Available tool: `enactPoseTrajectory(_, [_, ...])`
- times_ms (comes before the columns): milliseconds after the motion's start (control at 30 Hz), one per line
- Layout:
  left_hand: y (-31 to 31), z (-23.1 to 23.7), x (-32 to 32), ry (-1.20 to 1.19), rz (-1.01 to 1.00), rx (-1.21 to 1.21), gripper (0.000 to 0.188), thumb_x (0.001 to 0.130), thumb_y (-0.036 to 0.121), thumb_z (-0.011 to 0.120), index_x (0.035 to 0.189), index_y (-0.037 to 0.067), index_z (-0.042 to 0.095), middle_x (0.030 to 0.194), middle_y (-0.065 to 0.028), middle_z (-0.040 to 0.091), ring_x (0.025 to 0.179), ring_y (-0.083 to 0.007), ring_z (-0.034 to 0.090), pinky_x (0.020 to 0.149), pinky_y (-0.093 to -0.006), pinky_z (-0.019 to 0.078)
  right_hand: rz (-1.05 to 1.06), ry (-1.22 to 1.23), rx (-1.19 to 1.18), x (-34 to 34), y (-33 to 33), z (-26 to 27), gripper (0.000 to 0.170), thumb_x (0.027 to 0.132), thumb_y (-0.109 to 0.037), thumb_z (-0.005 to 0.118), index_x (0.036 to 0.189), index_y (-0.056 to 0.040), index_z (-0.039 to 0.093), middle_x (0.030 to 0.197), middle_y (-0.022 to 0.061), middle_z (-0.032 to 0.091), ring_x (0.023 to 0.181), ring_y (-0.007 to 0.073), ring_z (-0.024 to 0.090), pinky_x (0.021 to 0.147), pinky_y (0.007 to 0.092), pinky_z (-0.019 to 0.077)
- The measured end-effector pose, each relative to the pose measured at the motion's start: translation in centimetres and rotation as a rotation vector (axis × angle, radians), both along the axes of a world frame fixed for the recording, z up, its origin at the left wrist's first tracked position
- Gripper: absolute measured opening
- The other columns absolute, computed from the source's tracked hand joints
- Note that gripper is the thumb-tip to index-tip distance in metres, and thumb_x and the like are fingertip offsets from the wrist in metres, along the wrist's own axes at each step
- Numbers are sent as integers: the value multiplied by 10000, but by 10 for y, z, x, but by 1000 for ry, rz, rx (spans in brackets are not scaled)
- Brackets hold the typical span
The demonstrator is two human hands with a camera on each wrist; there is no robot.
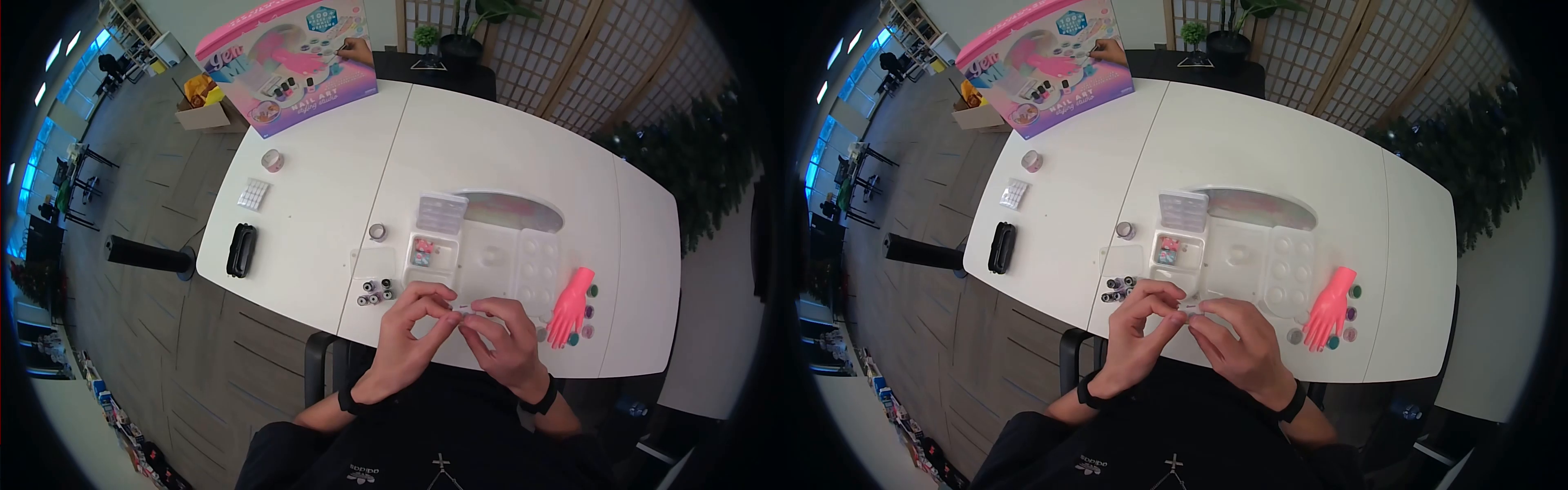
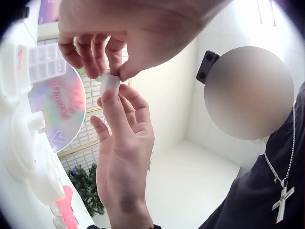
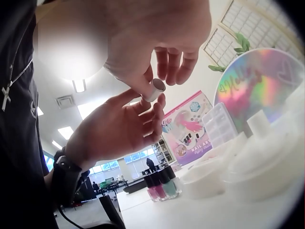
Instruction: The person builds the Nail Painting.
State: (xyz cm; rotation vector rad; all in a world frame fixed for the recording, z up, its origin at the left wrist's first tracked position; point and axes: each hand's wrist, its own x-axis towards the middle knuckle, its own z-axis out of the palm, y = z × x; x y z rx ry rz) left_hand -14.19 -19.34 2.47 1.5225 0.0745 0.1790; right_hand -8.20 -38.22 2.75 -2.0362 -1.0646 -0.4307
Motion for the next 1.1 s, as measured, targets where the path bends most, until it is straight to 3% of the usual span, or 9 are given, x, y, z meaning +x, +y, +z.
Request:
enactPoseTrajectory(233, [11,-6,6,44,6,4,64,1011,71,764,1000,9,763,1251,-88,692,1133,-187,688,959,-317,529,41,-50,-89,18,14,6,386,811,-7,888,1155,-64,721,1178,82,716,1004,284,737,816,383,620])
enactPoseTrajectory(433, [19,-11,6,132,-15,-29,126,1051,112,721,1077,-3,765,1318,-94,668,1091,-184,673,948,-315,521,92,43,-137,26,22,10,366,827,-14,873,1153,-54,712,1143,77,724,1009,282,725,827,374,609])
enactPoseTrajectory(633, [19,8,-1,134,-8,75,348,1077,76,642,1424,54,623,1515,-100,503,1184,-171,635,1005,-350,539,-29,331,-220,48,27,14,268,930,-70,804,1169,-26,689,1112,113,718,959,309,707,831,406,590])
enactPoseTrajectory(733, [19,8,-9,172,-76,64,396,1084,120,648,1473,78,586,1536,-113,481,1179,-194,652,981,-350,555,-80,448,-357,60,37,18,218,997,-128,736,1169,-18,659,1087,143,724,973,347,708,830,450,578])
enactPoseTrajectory(867, [23,0,-17,217,-367,294,371,1100,177,647,1459,92,603,1534,-145,476,1153,-230,682,952,-354,579,-69,419,-466,69,46,-3,185,1026,-157,692,1149,-25,651,1057,152,730,972,368,715,827,479,579])
enactPoseTrajectory(1100, [22,-9,-25,225,-482,352,327,1124,237,619,1427,116,630,1573,-169,463,1094,-343,718,976,-452,570,-55,316,-625,73,56,-22,163,1026,-130,647,1124,-1,661,1026,158,728,970,359,730,800,481,598])
